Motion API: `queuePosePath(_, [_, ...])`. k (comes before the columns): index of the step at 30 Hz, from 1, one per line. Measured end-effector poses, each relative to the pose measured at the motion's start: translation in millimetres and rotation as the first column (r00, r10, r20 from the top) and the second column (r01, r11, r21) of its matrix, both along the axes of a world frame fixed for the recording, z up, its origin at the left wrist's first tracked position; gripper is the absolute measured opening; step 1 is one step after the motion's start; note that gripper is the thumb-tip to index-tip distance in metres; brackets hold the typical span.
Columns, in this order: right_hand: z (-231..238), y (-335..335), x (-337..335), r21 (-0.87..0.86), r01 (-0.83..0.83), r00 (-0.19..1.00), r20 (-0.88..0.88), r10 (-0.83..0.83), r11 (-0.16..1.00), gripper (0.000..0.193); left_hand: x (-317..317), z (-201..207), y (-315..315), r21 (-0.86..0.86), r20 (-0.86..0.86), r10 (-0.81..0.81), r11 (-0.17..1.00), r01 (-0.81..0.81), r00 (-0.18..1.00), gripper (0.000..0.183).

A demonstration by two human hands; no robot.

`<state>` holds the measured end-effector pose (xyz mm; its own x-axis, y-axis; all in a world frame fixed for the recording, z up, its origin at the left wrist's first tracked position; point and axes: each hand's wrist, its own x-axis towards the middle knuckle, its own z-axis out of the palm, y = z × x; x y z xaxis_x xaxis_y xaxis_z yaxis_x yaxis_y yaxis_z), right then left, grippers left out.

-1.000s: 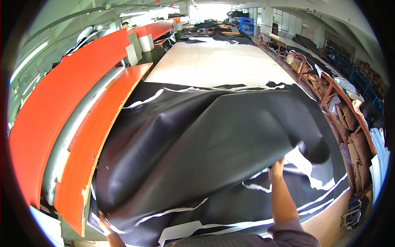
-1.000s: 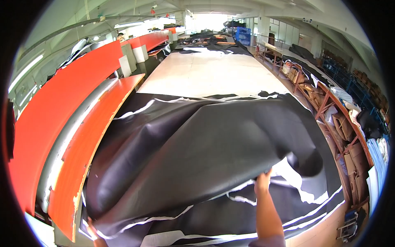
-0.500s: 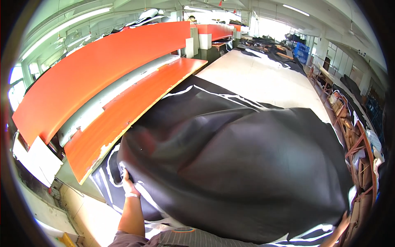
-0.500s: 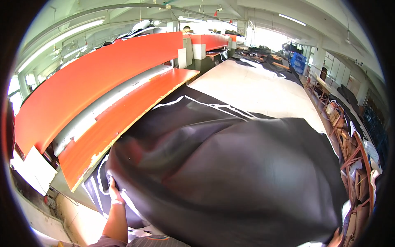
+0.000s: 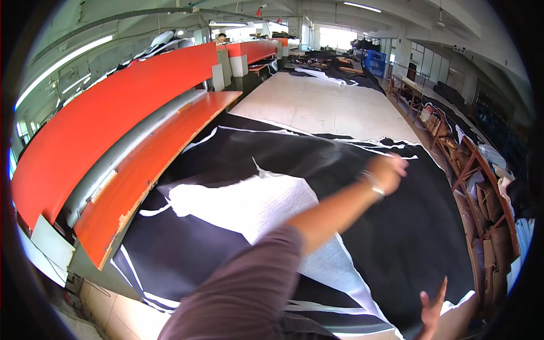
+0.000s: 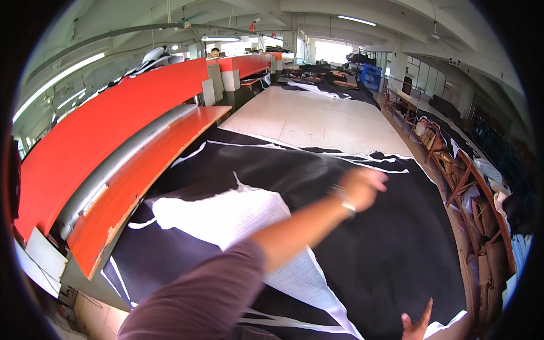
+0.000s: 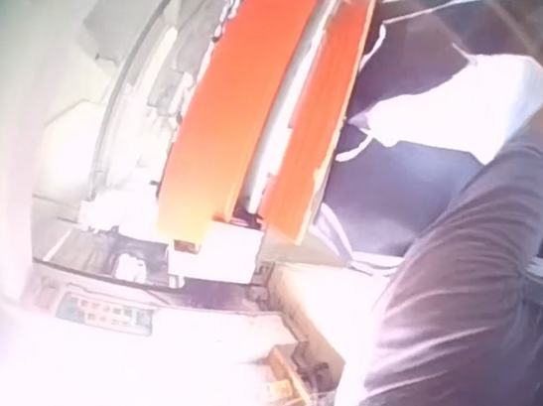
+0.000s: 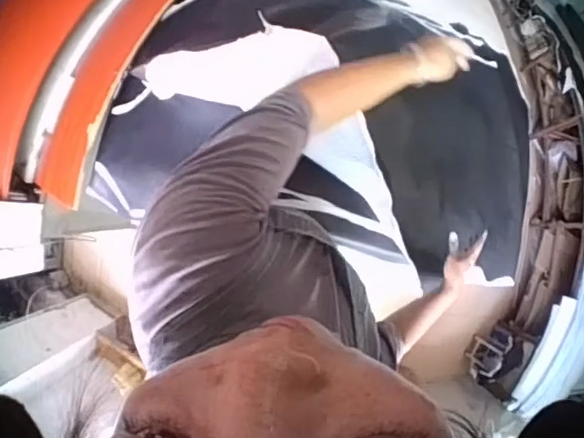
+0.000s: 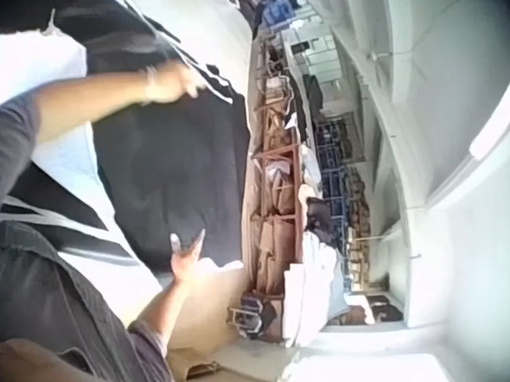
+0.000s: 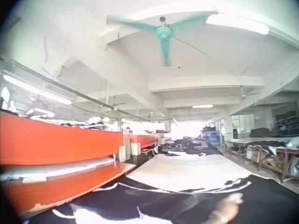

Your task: Operating an industrial cutting machine to cut shapes from large sheets of material.

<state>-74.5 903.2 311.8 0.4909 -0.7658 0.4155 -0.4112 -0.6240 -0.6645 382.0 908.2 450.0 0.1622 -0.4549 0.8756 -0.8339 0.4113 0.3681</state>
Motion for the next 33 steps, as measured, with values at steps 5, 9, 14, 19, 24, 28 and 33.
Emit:
queuePosePath(5, [26, 19, 49, 0.219, -0.142, 0.986, 0.117, 0.118, 0.965, 0.074, -220, -33, 23, 0.63, 0.199, -0.845, 0.498, 0.596, 0.497, 0.02])
queuePosePath(9, [10, 10, 45, 0.311, -0.107, 0.992, 0.1, 0.08, 0.944, 0.071, -145, -36, 127, 0.762, -0.112, -0.818, 0.294, 0.576, 0.565, 0.024])
queuePosePath(14, [64, 20, 89, 0.341, -0.243, 0.928, -0.192, 0.32, 0.908, 0.066, 75, -85, 338, 0.605, -0.138, 0.476, 0.735, -0.306, 0.869, 0.026])
queuePosePath(19, [124, 48, 216, -0.066, -0.663, 0.739, -0.217, 0.638, 0.746, 0.083, 139, -126, 673, 0.333, 0.456, 0.699, -0.708, -0.623, -0.551, 0.045])
queuePosePath(24, [136, 163, 413, -0.21, -0.977, 0.136, -0.531, 0.836, 0.026, 0.086, 42, -204, 961, 0.744, -0.139, 0.387, -0.567, -0.354, -0.912, 0.076])
queuePosePath(28, [78, 249, 497, -0.159, -0.987, 0.139, -0.847, 0.514, 0.005, 0.092, 117, -211, 879, 0.809, -0.554, 0.348, 0.011, -0.588, -0.756, 0.066])
queuePosePath(33, [7, 294, 559, -0.194, -0.98, 0.182, -0.965, 0.188, -0.046, 0.074, 86, -265, 956, 0.636, -0.36, 0.451, -0.521, -0.569, -0.816, 0.062])
